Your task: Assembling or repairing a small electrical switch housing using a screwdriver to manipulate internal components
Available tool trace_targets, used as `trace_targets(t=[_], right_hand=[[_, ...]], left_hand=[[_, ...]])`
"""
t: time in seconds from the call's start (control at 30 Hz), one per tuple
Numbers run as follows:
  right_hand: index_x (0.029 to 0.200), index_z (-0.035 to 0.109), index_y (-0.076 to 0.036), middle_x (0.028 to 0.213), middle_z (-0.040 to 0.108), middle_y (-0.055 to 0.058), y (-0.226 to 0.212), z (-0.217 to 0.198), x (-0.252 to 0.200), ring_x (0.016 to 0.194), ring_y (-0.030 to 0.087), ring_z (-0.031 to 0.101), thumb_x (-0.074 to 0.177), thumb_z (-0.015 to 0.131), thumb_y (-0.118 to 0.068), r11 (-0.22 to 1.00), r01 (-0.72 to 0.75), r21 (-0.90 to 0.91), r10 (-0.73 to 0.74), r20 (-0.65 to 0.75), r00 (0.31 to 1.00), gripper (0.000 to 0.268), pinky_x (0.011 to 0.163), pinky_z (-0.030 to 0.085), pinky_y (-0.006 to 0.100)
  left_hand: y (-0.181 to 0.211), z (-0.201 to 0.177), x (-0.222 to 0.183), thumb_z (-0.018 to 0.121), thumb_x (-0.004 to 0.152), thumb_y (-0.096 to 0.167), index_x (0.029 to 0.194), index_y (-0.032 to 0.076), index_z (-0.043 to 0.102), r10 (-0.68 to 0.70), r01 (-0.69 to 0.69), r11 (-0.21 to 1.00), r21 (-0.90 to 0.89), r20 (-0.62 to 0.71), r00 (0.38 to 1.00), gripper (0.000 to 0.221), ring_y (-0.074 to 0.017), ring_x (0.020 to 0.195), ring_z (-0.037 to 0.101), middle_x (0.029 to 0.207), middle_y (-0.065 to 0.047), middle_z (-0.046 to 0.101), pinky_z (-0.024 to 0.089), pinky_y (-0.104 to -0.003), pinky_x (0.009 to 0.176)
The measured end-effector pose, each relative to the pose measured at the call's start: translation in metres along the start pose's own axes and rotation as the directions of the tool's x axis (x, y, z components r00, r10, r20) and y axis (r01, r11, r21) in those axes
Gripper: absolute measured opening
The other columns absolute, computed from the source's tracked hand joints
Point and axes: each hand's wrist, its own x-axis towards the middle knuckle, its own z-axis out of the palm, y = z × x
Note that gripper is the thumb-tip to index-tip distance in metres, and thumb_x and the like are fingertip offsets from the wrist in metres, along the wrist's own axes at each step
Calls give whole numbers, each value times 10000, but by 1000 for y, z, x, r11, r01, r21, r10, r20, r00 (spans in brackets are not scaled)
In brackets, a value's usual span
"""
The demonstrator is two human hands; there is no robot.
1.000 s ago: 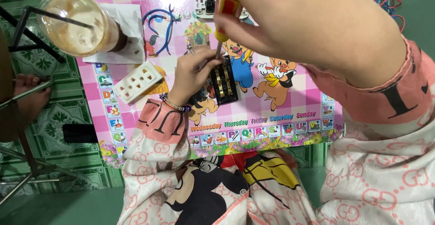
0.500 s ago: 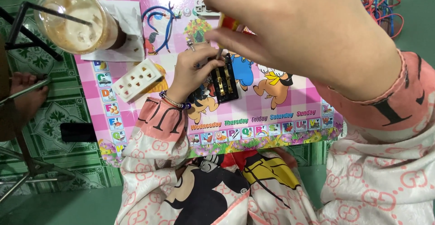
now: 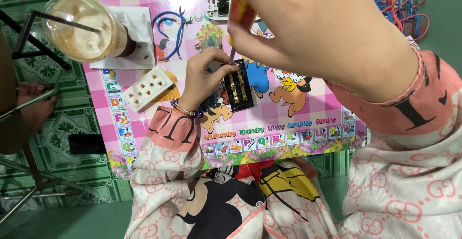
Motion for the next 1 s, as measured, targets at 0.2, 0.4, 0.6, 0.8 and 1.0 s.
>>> trace_targets(t=[0.2, 0.4, 0.6, 0.8, 1.0], right_hand=[[1184, 659, -17, 1088, 675, 129, -6, 6, 2, 837, 333, 632, 1038, 839, -85, 989, 1, 146, 1, -12, 1000, 242, 668, 470, 432], [1243, 652, 5, 1089, 669, 107, -2, 6, 1, 817, 263, 601, 1038, 795, 12, 982, 66, 179, -59, -41, 997, 249, 666, 449, 387], [1217, 655, -18, 1127, 646, 118, -10, 2, 8, 850, 300, 589, 980, 758, 62, 984, 89, 154, -79, -71, 994, 271, 700, 448, 414], [1211, 684, 2, 1091, 680, 121, -14, 4, 6, 799, 286, 585, 1010, 788, 77, 985, 55, 161, -40, -97, 994, 238, 687, 444, 396], [1217, 676, -22, 1072, 675, 76, -9, -1, 3, 797, 219, 643, 992, 891, -34, 991, 60, 122, -55, -40, 998, 311, 664, 439, 367]], left_hand=[[0, -2, 0, 865, 765, 44, 946, 11, 710, -6, 7, 1000, -23, 55, 998, 241, -166, 750, 597, 878, -56, 706, 469, -277, 721], [0, -9, 2, 727, 850, -76, 991, -37, 724, 31, -24, 995, -98, 78, 996, 147, -187, 786, 665, 940, -101, 744, 534, -276, 754], [1, -9, 1, 799, 797, -53, 946, -3, 714, 7, -3, 997, -78, 55, 998, 179, -181, 784, 626, 923, -84, 719, 512, -284, 768], [-1, -10, 1, 805, 803, -29, 1038, -23, 727, 55, -51, 997, -64, 60, 997, 247, -219, 856, 654, 986, -107, 727, 523, -310, 810], [-8, -8, -3, 762, 864, -38, 1036, -33, 737, 59, -54, 995, -84, 63, 996, 175, -202, 812, 678, 984, -118, 748, 539, -288, 761]])
